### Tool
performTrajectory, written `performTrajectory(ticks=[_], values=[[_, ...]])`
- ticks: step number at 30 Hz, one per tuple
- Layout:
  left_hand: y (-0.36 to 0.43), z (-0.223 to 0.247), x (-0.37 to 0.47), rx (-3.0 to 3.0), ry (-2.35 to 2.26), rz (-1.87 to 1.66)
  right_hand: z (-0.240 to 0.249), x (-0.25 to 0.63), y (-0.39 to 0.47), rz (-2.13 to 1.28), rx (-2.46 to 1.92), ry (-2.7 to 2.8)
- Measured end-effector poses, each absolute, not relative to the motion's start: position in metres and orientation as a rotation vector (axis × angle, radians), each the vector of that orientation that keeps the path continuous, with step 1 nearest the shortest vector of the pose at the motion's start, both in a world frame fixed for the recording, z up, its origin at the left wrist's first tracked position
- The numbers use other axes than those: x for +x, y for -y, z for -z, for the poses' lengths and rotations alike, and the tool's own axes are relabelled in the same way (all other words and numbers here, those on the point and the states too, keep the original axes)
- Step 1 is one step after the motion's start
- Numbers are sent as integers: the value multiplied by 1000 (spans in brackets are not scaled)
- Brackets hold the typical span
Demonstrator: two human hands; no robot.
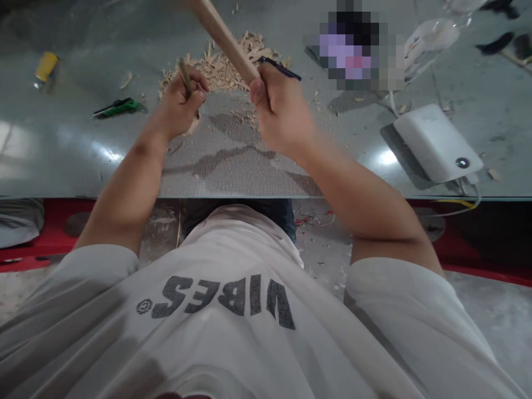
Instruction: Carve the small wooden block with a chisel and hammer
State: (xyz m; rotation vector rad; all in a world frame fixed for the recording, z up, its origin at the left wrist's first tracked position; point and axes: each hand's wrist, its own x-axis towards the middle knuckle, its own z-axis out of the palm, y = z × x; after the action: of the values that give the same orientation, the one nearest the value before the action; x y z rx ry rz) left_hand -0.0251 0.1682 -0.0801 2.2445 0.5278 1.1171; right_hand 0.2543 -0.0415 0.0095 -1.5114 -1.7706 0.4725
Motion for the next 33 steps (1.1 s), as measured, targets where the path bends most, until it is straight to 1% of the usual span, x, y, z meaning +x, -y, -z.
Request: performTrajectory(ticks=[3,9,14,18,21,24,28,33], values=[[-174,84,-25,2188,-555,-1103,-11,253,43,-543,-1545,1820],[-170,81,-24,2143,-516,-1088,-14,247,45,-499,-1556,1747],[-169,80,-25,2068,-590,-1132,-11,244,44,-644,-1629,1853],[-174,81,-30,2077,-608,-1105,-4,248,43,-576,-1492,1781],[-177,81,-31,2112,-665,-1042,4,256,37,-522,-1290,1629],[-176,80,-30,2121,-728,-1031,9,264,30,-565,-1196,1587],[-171,77,-29,2113,-781,-1026,8,269,27,-581,-1329,1615],[-162,73,-27,2107,-825,-986,-3,267,31,-406,-1467,1591]])
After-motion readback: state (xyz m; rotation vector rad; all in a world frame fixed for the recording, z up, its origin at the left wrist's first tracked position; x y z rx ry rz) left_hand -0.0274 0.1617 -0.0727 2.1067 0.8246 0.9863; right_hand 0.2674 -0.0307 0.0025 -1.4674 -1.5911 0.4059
